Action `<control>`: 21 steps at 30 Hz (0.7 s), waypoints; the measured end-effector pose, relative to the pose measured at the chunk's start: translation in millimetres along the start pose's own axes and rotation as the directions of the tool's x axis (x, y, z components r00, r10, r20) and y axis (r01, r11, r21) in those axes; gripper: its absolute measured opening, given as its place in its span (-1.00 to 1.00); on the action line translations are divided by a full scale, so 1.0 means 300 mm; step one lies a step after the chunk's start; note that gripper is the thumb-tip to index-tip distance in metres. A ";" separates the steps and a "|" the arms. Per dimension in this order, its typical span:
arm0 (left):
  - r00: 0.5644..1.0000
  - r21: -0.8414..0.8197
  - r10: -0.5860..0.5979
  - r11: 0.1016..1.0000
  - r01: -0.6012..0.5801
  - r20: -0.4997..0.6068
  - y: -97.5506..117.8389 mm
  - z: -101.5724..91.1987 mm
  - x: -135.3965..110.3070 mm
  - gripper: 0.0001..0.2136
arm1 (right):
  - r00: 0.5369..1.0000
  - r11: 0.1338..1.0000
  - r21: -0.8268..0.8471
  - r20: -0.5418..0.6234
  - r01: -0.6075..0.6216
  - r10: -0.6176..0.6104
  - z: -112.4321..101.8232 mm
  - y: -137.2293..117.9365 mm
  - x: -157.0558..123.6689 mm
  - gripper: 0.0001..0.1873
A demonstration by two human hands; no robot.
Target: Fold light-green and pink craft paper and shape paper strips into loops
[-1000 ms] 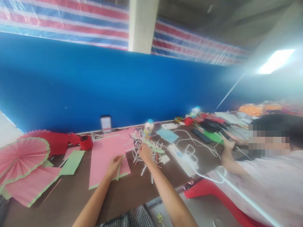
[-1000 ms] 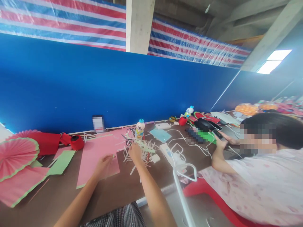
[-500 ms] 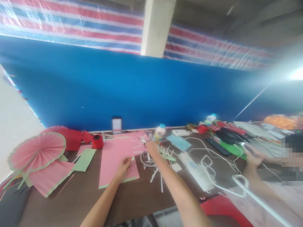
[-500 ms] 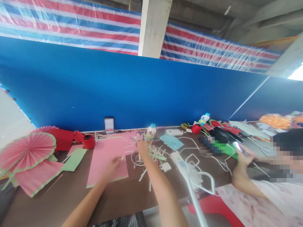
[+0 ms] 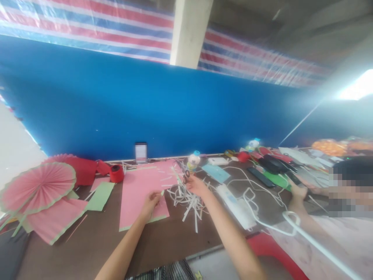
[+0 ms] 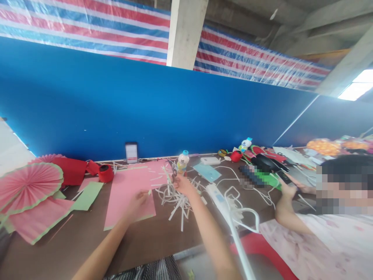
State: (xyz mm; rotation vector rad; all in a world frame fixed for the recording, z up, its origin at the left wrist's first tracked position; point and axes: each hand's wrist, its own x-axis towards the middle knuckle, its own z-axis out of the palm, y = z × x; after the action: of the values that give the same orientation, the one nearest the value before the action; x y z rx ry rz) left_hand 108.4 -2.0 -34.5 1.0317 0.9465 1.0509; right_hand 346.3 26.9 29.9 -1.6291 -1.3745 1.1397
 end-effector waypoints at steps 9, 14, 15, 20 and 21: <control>0.999 0.075 0.043 0.996 -0.044 0.022 0.127 0.091 -0.009 -0.73 | 0.987 0.872 0.473 0.148 -0.129 0.066 0.023 0.077 -0.166 -0.77; 0.996 0.178 0.083 0.980 -0.088 0.032 0.169 0.123 0.009 -0.78 | 0.999 0.979 0.198 0.005 -0.047 0.047 0.059 0.106 -0.265 -0.74; 0.995 0.186 0.089 0.978 -0.096 0.047 0.172 0.126 0.014 -0.78 | 1.000 0.989 0.146 -0.002 -0.013 0.014 0.070 0.104 -0.284 -0.73; 0.994 0.198 0.080 0.976 -0.093 0.072 0.177 0.106 0.026 -0.77 | 0.993 0.994 0.016 -0.045 0.110 -0.109 0.129 0.084 -0.347 -0.70; 0.994 0.223 0.071 0.971 -0.088 0.085 0.173 0.090 0.023 -0.77 | 0.992 0.994 0.004 -0.062 0.111 -0.110 0.137 0.083 -0.353 -0.67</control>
State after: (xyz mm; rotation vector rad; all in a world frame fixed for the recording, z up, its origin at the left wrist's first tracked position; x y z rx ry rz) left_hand 124.5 8.0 21.2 1.2986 0.9847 0.9773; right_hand 311.9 -82.5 11.2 -1.5497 -1.4009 1.0207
